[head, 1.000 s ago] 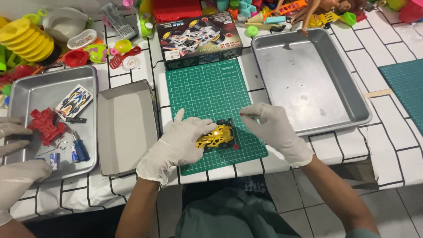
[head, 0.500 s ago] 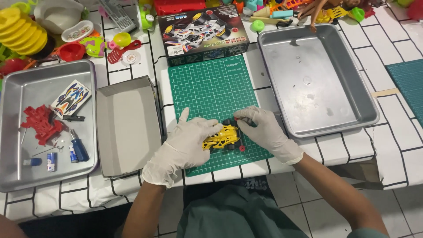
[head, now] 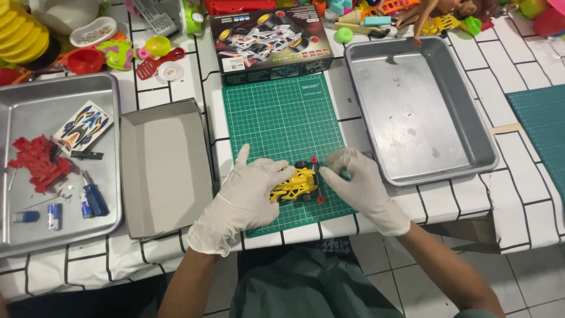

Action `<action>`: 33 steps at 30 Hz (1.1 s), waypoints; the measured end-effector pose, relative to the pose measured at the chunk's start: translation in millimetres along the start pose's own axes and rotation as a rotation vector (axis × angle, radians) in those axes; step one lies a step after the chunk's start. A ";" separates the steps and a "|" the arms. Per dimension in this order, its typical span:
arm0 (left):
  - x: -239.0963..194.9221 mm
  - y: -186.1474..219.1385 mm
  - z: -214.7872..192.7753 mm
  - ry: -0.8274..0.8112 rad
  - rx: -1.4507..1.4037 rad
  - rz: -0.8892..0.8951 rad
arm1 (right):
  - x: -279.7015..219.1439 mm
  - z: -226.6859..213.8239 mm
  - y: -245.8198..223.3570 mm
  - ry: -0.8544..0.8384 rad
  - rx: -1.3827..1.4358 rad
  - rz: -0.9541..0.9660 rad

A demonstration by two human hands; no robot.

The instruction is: Assembling a toy car by attaching the body shell to the chassis and using a screwdriver to secure parts.

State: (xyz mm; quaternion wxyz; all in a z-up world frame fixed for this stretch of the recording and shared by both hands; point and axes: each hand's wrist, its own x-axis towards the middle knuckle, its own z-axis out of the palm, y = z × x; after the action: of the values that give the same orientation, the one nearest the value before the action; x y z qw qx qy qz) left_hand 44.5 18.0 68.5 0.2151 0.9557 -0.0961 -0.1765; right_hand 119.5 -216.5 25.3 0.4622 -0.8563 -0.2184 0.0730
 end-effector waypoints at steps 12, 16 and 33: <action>17.1 -10.5 24.7 0.170 0.227 0.001 | 68.4 -154.4 134.7 0.281 -0.468 0.207; 12.9 -0.9 19.0 0.200 0.262 -0.002 | 64.2 -157.0 99.9 0.266 -0.373 0.288; 9.9 151.3 85.8 1.261 -0.042 0.701 | -18.7 -56.5 -91.5 -0.103 1.643 -0.443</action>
State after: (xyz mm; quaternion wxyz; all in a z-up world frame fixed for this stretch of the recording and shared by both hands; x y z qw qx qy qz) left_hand 4.8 -151.5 60.3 0.2920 0.7843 -0.2510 0.4864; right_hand 93.2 -224.0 131.0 0.9298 -0.1822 -0.2795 0.1551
